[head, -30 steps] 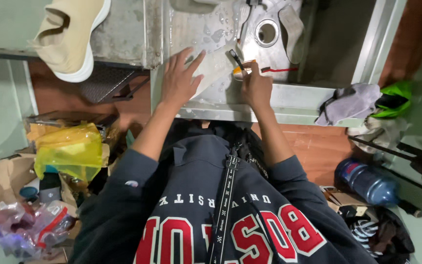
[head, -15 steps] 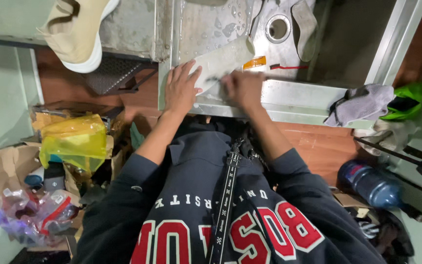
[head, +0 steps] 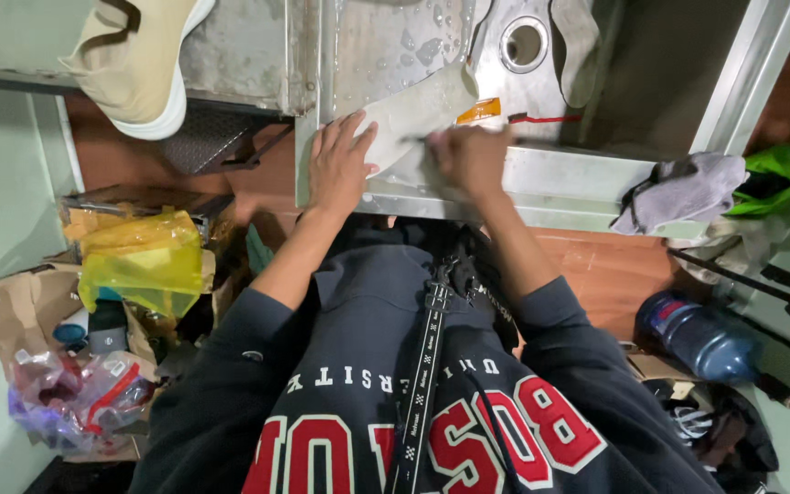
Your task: The person cleans a pair of shoe insoles by scrubbing them with a brush and soapy water in a sink, then rinsing them under a faucet.
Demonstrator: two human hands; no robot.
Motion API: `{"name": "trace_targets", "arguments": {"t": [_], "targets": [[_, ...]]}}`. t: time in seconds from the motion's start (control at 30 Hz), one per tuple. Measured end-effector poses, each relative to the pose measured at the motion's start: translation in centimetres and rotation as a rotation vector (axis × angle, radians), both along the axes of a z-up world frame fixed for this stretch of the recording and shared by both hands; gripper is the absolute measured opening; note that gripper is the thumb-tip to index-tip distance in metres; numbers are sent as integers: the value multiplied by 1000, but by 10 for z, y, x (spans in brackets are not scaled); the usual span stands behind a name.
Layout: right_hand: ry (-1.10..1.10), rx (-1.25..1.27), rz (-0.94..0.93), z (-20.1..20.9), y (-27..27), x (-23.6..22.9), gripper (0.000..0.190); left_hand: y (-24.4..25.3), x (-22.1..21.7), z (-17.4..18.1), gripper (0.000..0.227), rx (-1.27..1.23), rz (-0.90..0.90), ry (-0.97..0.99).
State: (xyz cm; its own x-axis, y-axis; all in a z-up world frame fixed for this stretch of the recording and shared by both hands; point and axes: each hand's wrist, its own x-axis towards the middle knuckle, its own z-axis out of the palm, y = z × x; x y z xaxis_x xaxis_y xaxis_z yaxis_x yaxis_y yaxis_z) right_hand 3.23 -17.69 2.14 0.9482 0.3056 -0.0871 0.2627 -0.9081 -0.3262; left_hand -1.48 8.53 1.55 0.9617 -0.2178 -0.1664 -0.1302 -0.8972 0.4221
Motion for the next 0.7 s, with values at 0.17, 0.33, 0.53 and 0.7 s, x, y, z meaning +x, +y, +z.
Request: {"name": "trace_targets", "arguments": {"t": [0.17,0.33,0.53,0.7], "targets": [[-44,-54,-36,6,24,-8,26,0,-1,-1,73,7,1,-10],[-119,-202,-93,9,2,12,28,-1,-1,-2,74,-1,14,18],[122,-121,-69,18,23,12,45,-1,8,2,75,3,32,60],[-10,-55,156,-1,43,-6,29,-2,11,2,80,40,40,-15]]}}
